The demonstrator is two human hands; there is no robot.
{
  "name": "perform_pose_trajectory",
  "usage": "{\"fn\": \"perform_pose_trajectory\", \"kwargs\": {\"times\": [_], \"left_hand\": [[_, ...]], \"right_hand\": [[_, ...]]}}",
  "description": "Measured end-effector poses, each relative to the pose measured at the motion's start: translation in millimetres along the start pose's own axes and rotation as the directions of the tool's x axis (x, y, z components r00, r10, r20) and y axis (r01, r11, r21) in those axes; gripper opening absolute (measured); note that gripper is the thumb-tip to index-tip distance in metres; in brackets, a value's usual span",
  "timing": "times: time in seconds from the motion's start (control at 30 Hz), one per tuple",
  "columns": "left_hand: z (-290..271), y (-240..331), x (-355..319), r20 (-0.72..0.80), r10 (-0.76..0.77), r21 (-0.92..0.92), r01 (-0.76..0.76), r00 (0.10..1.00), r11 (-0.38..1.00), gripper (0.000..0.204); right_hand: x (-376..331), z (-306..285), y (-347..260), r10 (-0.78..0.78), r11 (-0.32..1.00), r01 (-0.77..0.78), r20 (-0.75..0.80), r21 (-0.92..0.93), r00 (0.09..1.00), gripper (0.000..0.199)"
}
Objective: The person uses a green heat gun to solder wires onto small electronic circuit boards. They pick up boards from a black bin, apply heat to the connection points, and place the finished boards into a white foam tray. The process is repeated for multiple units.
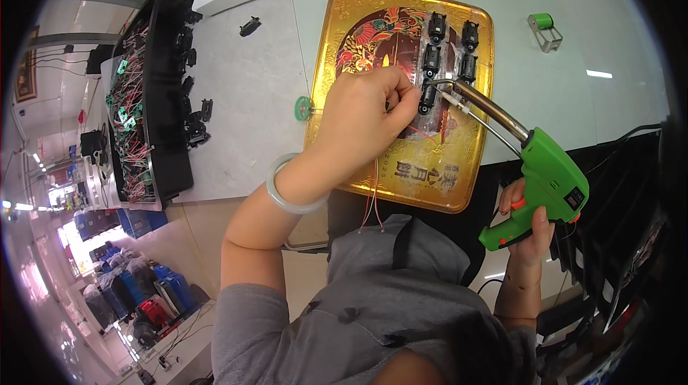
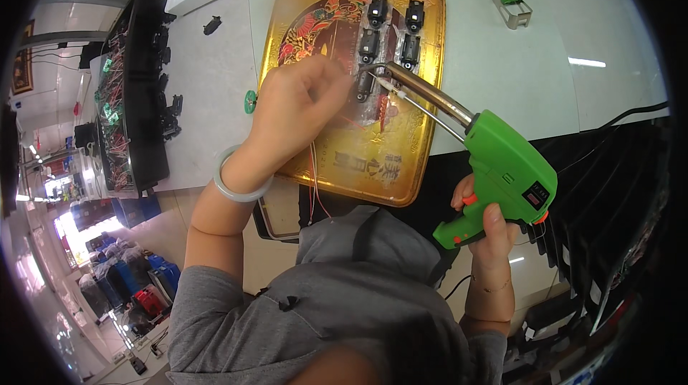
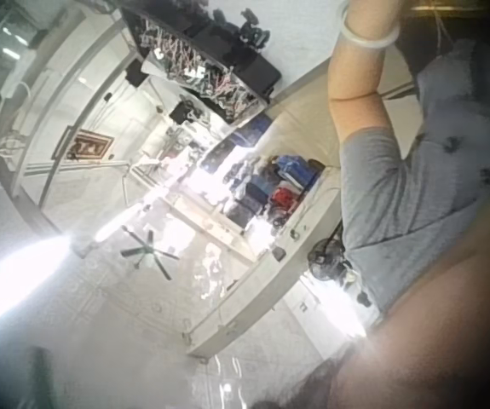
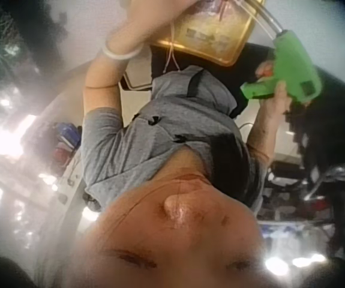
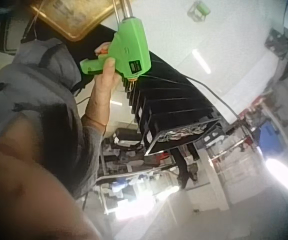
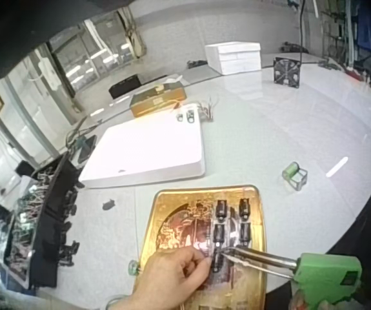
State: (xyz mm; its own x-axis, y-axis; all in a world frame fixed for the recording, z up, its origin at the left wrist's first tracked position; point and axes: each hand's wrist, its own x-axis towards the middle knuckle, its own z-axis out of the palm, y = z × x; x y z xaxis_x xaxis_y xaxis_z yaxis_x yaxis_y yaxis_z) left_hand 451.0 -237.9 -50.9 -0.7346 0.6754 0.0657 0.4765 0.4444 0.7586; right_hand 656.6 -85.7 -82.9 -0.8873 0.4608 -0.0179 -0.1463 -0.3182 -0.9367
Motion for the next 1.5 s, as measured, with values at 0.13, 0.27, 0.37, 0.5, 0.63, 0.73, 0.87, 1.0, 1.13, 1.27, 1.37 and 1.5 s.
{"fn": "perform_pose_trajectory", "kwargs": {"times": [0.13, 0.27, 0.37, 0.5, 0.63, 0.73, 0.87, 1.0, 1.13, 1.27, 1.37, 1.5], "left_hand": [[1.1, -0.3, -0.1, -0.015, 0.016, -0.005, -0.016, 1.0, 1.0, 0.011], [0.9, 1.6, -0.3, 0.002, -0.015, 0.011, 0.015, 1.0, 1.0, 0.012], [0.8, 0.6, -0.9, -0.003, -0.008, 0.005, 0.008, 1.0, 1.0, 0.012], [-1.3, -4.2, -1.7, -0.006, 0.004, 0.019, -0.004, 1.0, 1.0, 0.012], [-4.7, -7.2, 0.7, 0.033, -0.04, 0.025, 0.04, 0.999, 0.999, 0.012], [-3.7, 1.9, -3.1, 0.013, -0.114, -0.042, 0.114, 0.993, 0.993, 0.016], [10.6, 8.1, 0.1, 0.029, -0.307, -0.308, 0.3, 0.951, 0.903, 0.01], [5.5, -24.6, 3.3, -0.056, -0.109, -0.093, 0.104, 0.992, 0.99, 0.015], [8.7, -13.8, 4.2, -0.015, -0.061, -0.055, 0.06, 0.998, 0.997, 0.017], [4.6, -13.3, -0.1, -0.017, -0.076, -0.076, 0.075, 0.997, 0.994, 0.018], [2.4, -18.0, 2.2, -0.002, -0.042, -0.096, 0.042, 0.999, 0.994, 0.018], [4.7, -19.3, 3.3, 0.004, -0.038, -0.13, 0.038, 0.999, 0.991, 0.017]], "right_hand": [[0.3, 1.6, -1.9, 0.019, 1.0, -0.019, 0.004, 0.011, 1.0, 0.038], [-2.1, 1.0, -1.3, 0.032, 0.999, -0.03, -0.054, 0.035, 0.998, 0.04], [-2.5, -0.6, -1.9, 0.036, 0.999, -0.034, -0.041, 0.032, 0.998, 0.042], [-2.9, -1.9, -0.4, 0.008, 0.998, -0.006, -0.029, 0.07, 1.0, 0.046], [-1.5, 2.6, -3.1, 0.0, 0.996, 0.003, -0.028, 0.086, 1.0, 0.052], [-6.2, -6.6, -1.6, 0.065, 0.99, -0.073, 0.064, 0.124, 0.996, 0.059], [-3.9, -14.2, -6.1, 0.166, 0.895, -0.212, 0.147, 0.393, 0.975, 0.037], [12.2, -5.8, -13.5, 0.078, 0.915, -0.128, 0.142, 0.382, 0.987, 0.029], [2.4, -9.7, -13.0, 0.001, 0.916, -0.048, 0.117, 0.397, 0.993, 0.03], [-0.6, -2.4, -12.5, -0.015, 0.897, -0.038, 0.118, 0.44, 0.993, 0.029], [2.0, 2.7, -7.2, -0.034, 0.874, -0.039, 0.14, 0.484, 0.99, 0.03], [7.6, 7.7, 6.2, -0.09, 0.787, -0.074, 0.232, 0.612, 0.968, 0.034]]}}
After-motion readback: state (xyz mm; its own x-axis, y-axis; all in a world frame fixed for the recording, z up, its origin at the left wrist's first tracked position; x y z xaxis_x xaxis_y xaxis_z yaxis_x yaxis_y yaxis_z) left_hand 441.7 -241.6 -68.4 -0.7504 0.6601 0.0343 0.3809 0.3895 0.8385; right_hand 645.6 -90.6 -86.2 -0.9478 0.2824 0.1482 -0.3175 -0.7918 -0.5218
